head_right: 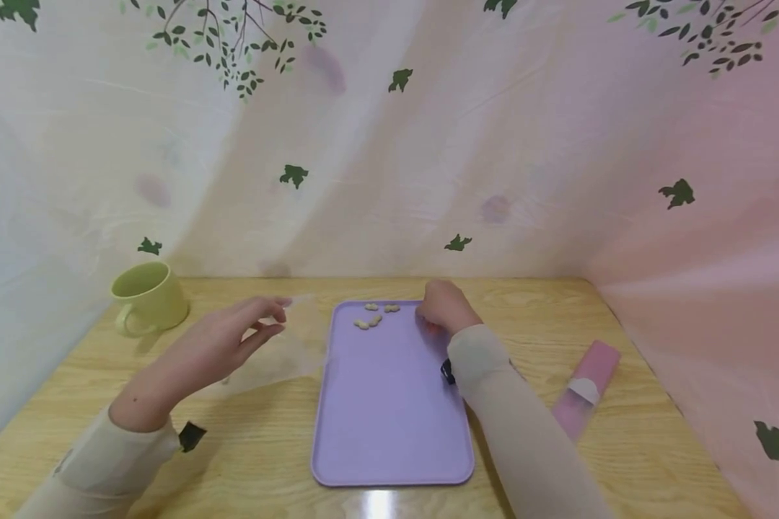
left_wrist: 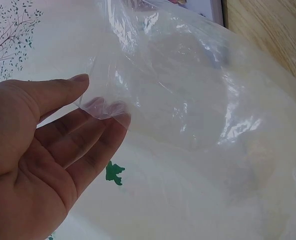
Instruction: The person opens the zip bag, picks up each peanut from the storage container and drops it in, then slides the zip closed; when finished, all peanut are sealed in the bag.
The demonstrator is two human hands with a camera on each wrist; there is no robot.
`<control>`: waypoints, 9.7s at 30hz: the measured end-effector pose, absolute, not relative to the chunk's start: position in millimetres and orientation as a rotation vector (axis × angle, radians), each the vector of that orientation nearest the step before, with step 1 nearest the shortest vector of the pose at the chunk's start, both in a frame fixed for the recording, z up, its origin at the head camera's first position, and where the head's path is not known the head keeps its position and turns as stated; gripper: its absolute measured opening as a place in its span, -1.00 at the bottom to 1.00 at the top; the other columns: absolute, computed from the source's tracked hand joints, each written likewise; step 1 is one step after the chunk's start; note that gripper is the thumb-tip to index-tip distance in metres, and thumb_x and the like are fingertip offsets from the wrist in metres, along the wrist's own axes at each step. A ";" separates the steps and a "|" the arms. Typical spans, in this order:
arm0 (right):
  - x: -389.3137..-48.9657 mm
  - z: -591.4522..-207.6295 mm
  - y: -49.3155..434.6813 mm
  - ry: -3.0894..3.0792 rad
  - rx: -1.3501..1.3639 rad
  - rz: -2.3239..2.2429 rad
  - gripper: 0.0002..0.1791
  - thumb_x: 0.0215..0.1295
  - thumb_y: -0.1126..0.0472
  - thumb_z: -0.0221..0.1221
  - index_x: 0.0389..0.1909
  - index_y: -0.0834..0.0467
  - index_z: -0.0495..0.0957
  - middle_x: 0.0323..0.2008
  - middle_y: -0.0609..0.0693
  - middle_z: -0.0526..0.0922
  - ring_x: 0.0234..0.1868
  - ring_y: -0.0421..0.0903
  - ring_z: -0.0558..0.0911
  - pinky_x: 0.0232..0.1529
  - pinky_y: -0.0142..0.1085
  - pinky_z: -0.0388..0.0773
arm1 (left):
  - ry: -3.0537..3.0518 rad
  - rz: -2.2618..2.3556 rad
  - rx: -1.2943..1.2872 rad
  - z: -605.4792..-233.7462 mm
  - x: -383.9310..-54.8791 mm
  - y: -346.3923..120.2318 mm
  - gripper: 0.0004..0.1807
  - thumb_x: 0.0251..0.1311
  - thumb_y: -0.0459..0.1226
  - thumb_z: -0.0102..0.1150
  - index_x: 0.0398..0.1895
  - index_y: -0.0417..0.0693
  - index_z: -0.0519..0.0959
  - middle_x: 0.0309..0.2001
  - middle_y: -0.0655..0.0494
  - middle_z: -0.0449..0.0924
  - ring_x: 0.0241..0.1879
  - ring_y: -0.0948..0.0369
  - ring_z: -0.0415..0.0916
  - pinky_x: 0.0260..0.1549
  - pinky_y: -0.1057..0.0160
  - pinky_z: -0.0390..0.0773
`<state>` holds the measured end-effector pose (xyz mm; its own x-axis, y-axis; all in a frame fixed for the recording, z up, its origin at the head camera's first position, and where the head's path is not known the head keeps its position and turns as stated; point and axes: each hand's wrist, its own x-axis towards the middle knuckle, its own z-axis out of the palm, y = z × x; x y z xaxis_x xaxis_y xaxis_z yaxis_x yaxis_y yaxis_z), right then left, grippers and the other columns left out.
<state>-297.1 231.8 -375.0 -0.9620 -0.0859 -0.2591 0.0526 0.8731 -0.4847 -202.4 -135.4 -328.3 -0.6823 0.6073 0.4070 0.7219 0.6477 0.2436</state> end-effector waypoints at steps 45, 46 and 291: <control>-249.7 -335.2 179.9 2.309 -0.335 -1.419 -0.66 0.61 0.08 0.18 0.14 0.24 0.69 -0.12 0.16 0.85 -0.44 -0.13 0.75 -0.35 -0.31 0.74 | -2.586 -0.523 -1.081 -331.1 -201.3 -132.2 -0.81 0.43 -0.37 0.33 0.03 -0.05 0.59 0.25 -0.04 0.75 0.02 0.06 0.81 -0.08 0.08 0.81; -253.4 -334.4 187.0 2.327 -0.310 -1.421 -0.66 0.61 0.08 0.17 0.14 0.24 0.68 -0.11 0.18 0.84 -0.43 -0.14 0.75 -0.35 -0.32 0.74 | -2.587 -0.521 -1.080 -331.1 -201.4 -132.3 -0.81 0.43 -0.36 0.33 0.03 -0.04 0.59 0.25 -0.04 0.75 0.02 0.06 0.81 -0.07 0.08 0.81; -292.2 -365.4 155.9 2.551 -0.312 -0.955 -0.81 0.48 0.20 0.28 -0.15 0.28 0.72 -0.34 0.11 0.77 -0.51 -0.14 0.74 -0.34 -0.28 0.79 | -2.557 -0.462 -1.123 -324.0 -199.4 -133.3 -0.79 0.41 -0.36 0.36 0.03 -0.06 0.59 0.15 0.00 0.78 0.01 0.06 0.80 -0.06 0.09 0.80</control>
<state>-292.2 155.9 -365.4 -0.8962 -0.3389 -0.2861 -0.0678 0.7422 -0.6667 -199.4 -133.3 -324.0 -0.6446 0.6496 0.4031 0.7495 0.6408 0.1660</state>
